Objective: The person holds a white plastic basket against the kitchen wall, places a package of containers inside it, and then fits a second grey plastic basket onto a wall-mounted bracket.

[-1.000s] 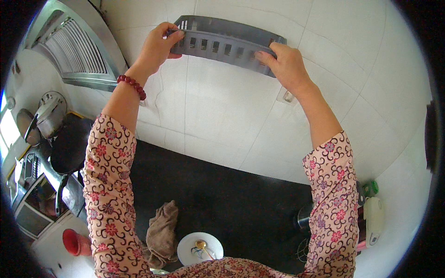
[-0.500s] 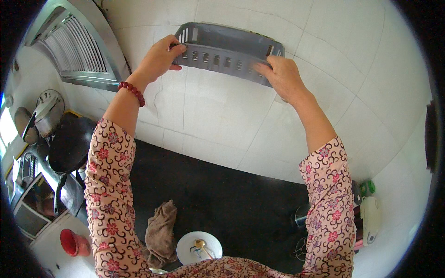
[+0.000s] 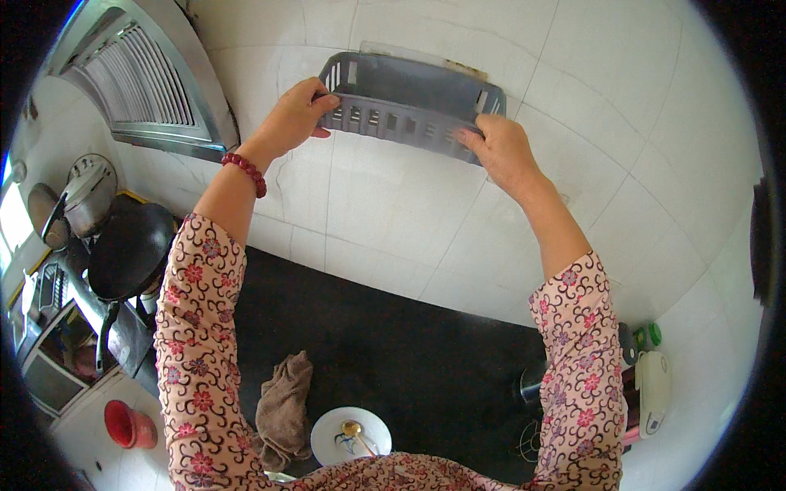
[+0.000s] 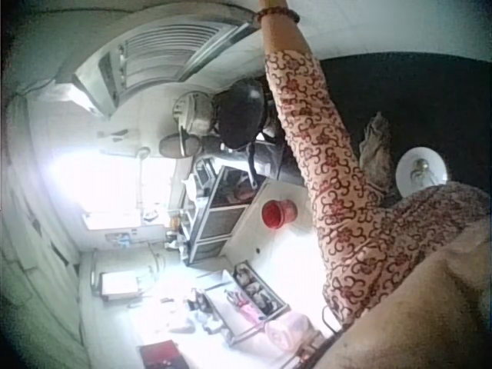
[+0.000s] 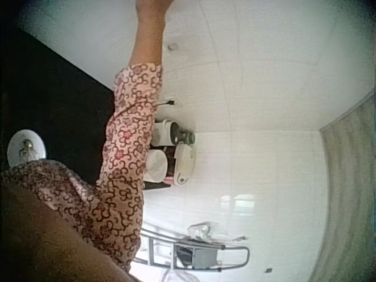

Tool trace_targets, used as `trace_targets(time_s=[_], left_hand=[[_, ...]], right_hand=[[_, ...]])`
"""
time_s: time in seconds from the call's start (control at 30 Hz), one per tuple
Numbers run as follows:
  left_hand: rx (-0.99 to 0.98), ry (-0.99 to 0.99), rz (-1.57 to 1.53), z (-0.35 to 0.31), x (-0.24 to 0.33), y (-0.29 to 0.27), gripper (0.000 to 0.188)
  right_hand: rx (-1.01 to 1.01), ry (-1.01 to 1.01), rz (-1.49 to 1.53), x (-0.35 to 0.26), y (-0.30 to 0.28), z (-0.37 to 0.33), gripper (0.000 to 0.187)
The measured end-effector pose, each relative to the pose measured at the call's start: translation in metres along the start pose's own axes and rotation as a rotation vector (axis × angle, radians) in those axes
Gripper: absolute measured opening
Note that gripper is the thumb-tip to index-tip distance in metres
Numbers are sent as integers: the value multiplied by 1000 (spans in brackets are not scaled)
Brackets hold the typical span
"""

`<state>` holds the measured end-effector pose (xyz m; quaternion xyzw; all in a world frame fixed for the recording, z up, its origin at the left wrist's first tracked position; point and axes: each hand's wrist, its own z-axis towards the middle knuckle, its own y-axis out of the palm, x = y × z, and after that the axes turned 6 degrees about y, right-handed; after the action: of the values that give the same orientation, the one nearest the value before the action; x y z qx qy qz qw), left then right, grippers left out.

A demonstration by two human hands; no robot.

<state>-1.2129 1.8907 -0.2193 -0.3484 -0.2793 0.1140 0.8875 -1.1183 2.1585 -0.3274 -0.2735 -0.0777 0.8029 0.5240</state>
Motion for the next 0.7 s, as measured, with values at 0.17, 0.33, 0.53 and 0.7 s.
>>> trace_targets(time_s=[0.17,0.33,0.53,0.7], left_hand=[[-34,-30,17,-2,-6,-4,24],[-19,-31,2,-8,-5,-6,25],[12,12,-71,6,-5,1,26],[-42,-83,-2,6,-13,4,24]], right_hand=[[33,-22,-1,0,10,-4,39],[-19,55,73,-5,18,-8,40],[-18,50,82,9,12,-1,40],[-11,55,76,9,21,-6,39]])
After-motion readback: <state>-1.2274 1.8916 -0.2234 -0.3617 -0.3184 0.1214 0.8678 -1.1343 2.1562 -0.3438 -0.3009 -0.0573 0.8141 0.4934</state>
